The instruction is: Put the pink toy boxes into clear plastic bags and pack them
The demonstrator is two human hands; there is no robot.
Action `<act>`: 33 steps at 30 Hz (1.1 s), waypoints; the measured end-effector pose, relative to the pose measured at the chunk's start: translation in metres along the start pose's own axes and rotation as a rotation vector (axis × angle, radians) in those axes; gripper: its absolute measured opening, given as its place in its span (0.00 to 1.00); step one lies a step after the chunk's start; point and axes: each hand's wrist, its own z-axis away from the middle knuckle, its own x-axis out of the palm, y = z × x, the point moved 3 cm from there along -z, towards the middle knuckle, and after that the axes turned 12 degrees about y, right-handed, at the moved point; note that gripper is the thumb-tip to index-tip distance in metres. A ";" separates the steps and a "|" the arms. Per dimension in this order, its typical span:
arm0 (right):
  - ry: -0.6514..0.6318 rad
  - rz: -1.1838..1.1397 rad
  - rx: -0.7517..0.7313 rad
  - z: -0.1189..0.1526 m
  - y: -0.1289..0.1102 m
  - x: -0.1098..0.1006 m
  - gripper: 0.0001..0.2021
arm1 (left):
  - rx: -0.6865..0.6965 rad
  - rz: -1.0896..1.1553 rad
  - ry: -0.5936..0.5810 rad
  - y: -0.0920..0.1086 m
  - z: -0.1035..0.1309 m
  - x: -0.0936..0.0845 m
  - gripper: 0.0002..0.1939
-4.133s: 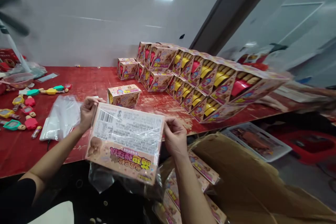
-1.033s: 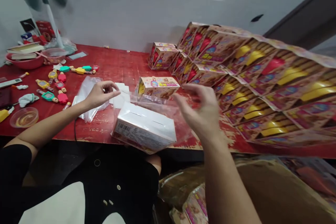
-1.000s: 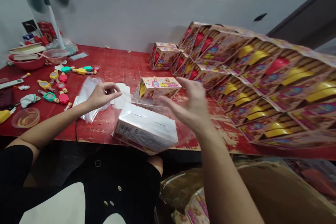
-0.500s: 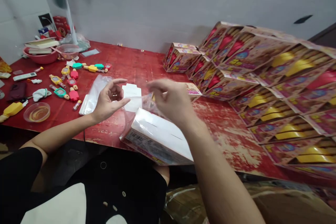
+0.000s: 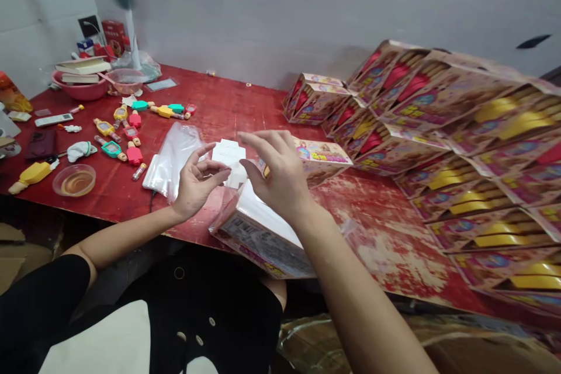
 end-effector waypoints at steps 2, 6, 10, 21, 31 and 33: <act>0.011 0.027 -0.132 0.007 -0.012 -0.004 0.16 | -0.014 0.030 -0.016 0.000 0.000 0.001 0.37; -0.154 0.073 -0.174 0.021 -0.014 0.002 0.16 | -0.026 0.014 -0.069 -0.001 -0.003 0.000 0.41; -0.280 0.105 -0.127 0.024 -0.011 0.010 0.18 | 0.035 -0.082 -0.112 0.001 -0.007 -0.001 0.44; -0.388 0.447 -0.070 0.009 -0.034 0.011 0.23 | 0.154 -0.187 -0.263 0.008 -0.021 0.001 0.48; -0.069 0.179 0.267 0.022 -0.016 0.006 0.09 | 0.209 -0.286 -0.233 0.003 -0.007 0.016 0.42; 0.117 0.030 0.400 0.018 -0.013 -0.005 0.08 | 0.206 -0.284 -0.231 0.003 -0.008 0.015 0.40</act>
